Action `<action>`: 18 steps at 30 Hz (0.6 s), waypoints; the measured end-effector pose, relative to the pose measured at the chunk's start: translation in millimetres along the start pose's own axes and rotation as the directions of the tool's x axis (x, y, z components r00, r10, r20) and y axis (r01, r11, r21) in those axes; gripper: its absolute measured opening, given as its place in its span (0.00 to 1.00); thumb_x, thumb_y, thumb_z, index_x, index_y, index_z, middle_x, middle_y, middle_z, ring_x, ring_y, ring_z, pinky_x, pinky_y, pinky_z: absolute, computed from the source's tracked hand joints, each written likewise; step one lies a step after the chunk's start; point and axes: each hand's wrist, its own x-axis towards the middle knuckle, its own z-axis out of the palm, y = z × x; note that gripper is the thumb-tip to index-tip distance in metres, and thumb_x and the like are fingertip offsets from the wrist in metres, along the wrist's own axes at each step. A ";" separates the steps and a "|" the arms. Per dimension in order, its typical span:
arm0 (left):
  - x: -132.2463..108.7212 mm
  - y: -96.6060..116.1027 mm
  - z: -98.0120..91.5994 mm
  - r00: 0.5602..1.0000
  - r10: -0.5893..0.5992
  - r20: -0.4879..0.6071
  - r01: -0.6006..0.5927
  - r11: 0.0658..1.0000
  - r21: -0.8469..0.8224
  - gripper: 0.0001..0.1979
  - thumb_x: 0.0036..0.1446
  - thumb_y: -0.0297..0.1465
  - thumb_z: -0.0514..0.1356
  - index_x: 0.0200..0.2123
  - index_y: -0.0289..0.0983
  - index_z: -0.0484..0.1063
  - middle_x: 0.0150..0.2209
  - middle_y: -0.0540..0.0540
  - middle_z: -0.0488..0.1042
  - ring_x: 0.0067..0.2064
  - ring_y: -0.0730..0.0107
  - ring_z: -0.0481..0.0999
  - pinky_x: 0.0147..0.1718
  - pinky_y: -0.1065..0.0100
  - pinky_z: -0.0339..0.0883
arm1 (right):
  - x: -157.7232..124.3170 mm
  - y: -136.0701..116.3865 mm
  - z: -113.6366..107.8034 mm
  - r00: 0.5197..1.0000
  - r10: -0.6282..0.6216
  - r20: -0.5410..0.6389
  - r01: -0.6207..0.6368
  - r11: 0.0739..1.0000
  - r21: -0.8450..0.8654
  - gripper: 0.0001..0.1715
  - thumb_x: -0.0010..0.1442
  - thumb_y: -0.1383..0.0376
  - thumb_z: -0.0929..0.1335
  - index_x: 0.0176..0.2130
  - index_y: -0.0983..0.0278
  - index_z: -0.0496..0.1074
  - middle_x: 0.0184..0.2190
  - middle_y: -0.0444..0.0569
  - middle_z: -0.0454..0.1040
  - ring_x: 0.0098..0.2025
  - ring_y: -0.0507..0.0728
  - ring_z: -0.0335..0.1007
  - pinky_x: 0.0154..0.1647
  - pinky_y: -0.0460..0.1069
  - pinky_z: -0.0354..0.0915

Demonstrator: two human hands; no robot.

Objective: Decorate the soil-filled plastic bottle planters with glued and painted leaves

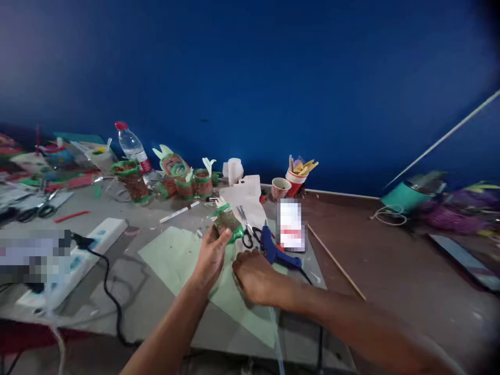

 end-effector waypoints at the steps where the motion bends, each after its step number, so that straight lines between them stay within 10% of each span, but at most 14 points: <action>1: 0.4 0.9 0.2 1.000 0.001 -0.012 -0.001 1.000 0.009 0.13 0.49 0.32 0.66 0.40 0.37 0.73 0.39 0.47 0.75 0.41 0.65 0.72 0.45 0.65 0.61 | 0.0 -2.2 2.9 1.000 -0.014 0.001 0.014 1.000 -0.012 0.13 0.43 0.72 0.67 0.34 0.70 0.73 0.34 0.59 0.77 0.38 0.65 0.74 0.38 0.55 0.64; 8: -1.0 8.3 3.8 1.000 -0.004 -0.003 0.004 0.999 0.033 0.13 0.49 0.33 0.66 0.39 0.36 0.73 0.40 0.45 0.76 0.44 0.63 0.73 0.47 0.63 0.61 | -16.9 5.7 0.6 0.990 0.038 -0.135 0.001 0.960 0.279 0.12 0.48 0.75 0.64 0.34 0.67 0.70 0.32 0.53 0.76 0.35 0.59 0.72 0.37 0.49 0.61; 13: -2.8 12.5 8.2 0.996 -0.011 0.085 0.008 0.999 0.040 0.17 0.50 0.34 0.65 0.43 0.35 0.73 0.45 0.42 0.75 0.49 0.58 0.71 0.52 0.60 0.59 | -37.2 33.8 -31.1 0.937 0.260 -0.235 0.013 0.643 0.766 0.06 0.50 0.73 0.64 0.31 0.63 0.66 0.28 0.43 0.70 0.31 0.52 0.65 0.33 0.45 0.58; 18: -2.6 13.4 11.9 0.995 -0.027 0.097 0.025 0.999 0.020 0.18 0.49 0.35 0.66 0.44 0.35 0.74 0.47 0.41 0.75 0.50 0.56 0.71 0.52 0.57 0.60 | -42.2 50.6 -38.9 0.927 0.297 -0.230 0.094 0.409 0.908 0.04 0.49 0.70 0.66 0.29 0.63 0.66 0.25 0.40 0.66 0.28 0.50 0.61 0.31 0.45 0.58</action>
